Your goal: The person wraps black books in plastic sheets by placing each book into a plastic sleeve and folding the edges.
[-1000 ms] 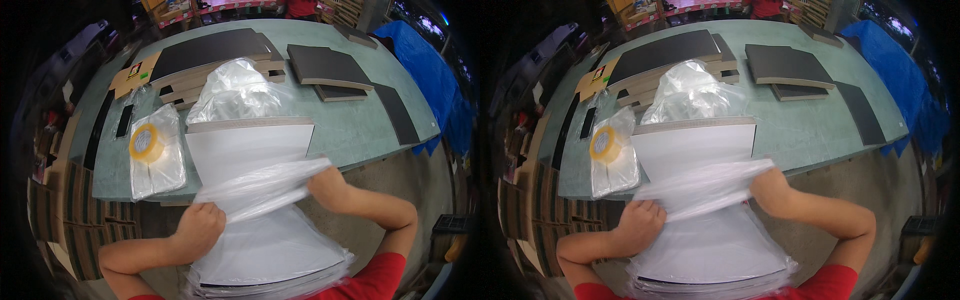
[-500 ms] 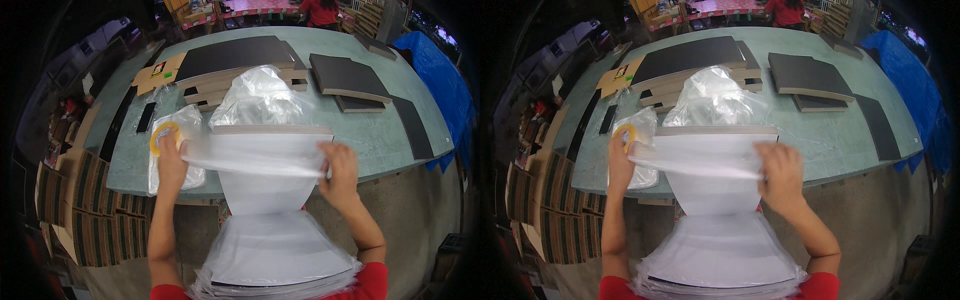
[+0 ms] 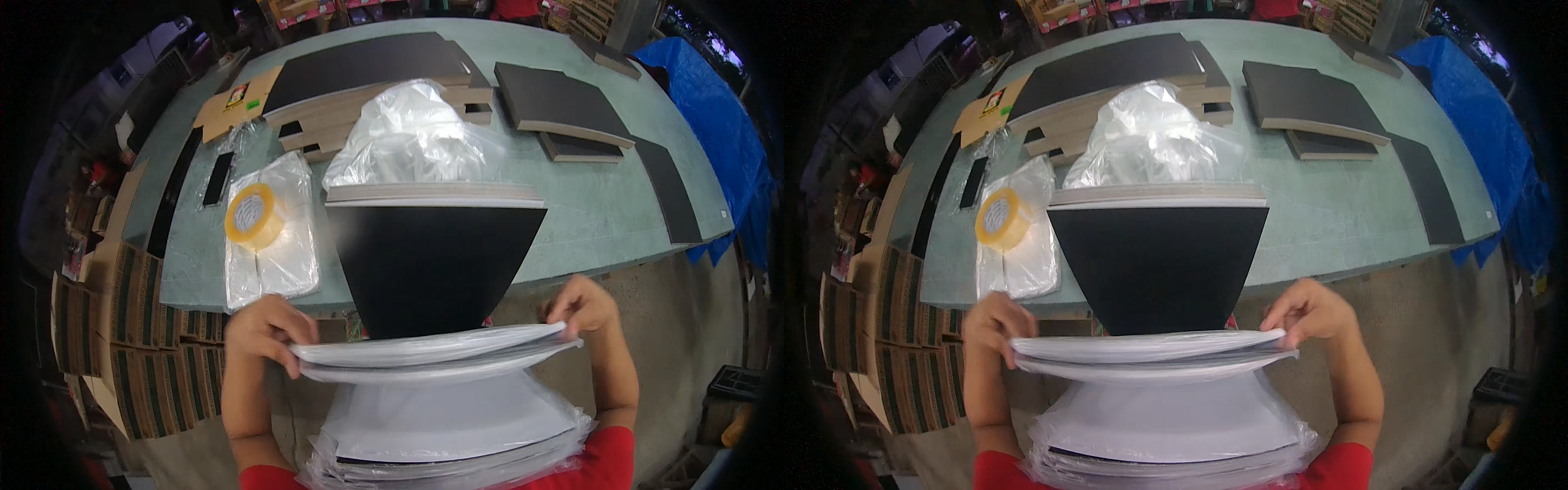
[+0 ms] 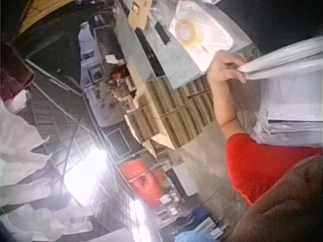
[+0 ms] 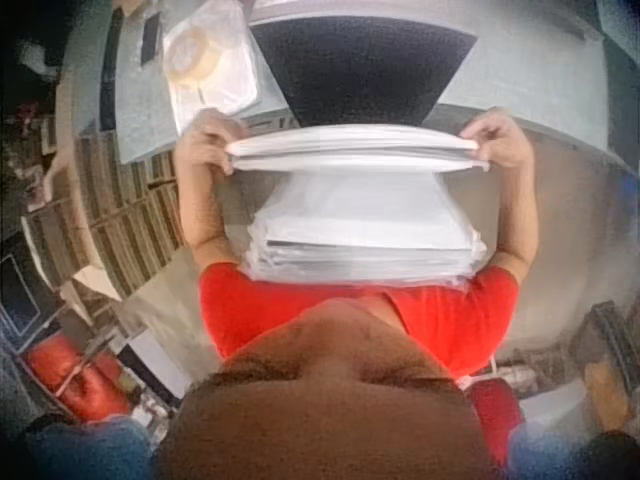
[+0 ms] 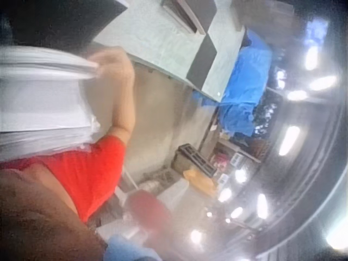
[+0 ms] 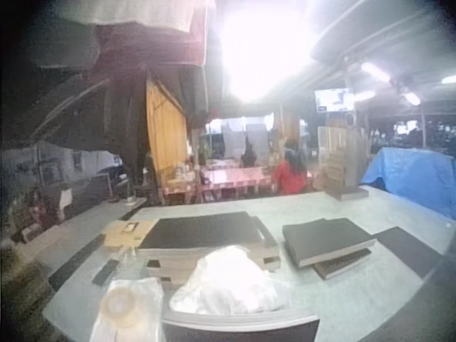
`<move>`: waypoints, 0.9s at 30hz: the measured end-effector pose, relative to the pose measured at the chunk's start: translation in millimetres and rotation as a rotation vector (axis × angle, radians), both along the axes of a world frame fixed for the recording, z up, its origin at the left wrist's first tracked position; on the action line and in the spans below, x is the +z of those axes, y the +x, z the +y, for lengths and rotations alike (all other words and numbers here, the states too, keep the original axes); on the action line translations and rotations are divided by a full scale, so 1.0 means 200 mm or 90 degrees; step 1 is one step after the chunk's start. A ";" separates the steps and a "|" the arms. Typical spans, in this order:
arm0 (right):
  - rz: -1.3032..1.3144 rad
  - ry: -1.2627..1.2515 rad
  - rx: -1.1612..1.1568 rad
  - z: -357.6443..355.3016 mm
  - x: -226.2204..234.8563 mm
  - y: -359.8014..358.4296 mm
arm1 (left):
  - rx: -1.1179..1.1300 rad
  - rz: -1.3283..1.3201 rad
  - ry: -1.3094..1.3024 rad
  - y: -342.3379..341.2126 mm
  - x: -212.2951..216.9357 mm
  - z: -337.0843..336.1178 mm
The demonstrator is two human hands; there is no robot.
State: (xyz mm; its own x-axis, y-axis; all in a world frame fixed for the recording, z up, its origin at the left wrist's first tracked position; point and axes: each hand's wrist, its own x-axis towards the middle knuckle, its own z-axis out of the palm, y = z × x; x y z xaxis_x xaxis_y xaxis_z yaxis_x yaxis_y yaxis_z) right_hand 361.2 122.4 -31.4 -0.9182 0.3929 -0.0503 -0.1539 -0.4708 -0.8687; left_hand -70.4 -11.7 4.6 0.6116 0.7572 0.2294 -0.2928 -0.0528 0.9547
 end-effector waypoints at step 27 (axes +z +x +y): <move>-0.152 0.348 0.425 -0.40 -0.38 -0.41 | -0.232 0.251 -0.151 0.55 -0.49 -0.16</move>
State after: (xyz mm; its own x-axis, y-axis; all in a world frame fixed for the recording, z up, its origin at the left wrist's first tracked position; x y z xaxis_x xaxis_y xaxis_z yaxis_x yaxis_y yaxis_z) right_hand 279.1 41.6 -108.3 -0.9531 -0.1951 -0.2315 0.2173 0.0917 -0.9718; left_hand 40.1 -44.5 -94.3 0.8470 0.4846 -0.2183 0.1277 0.2131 0.9686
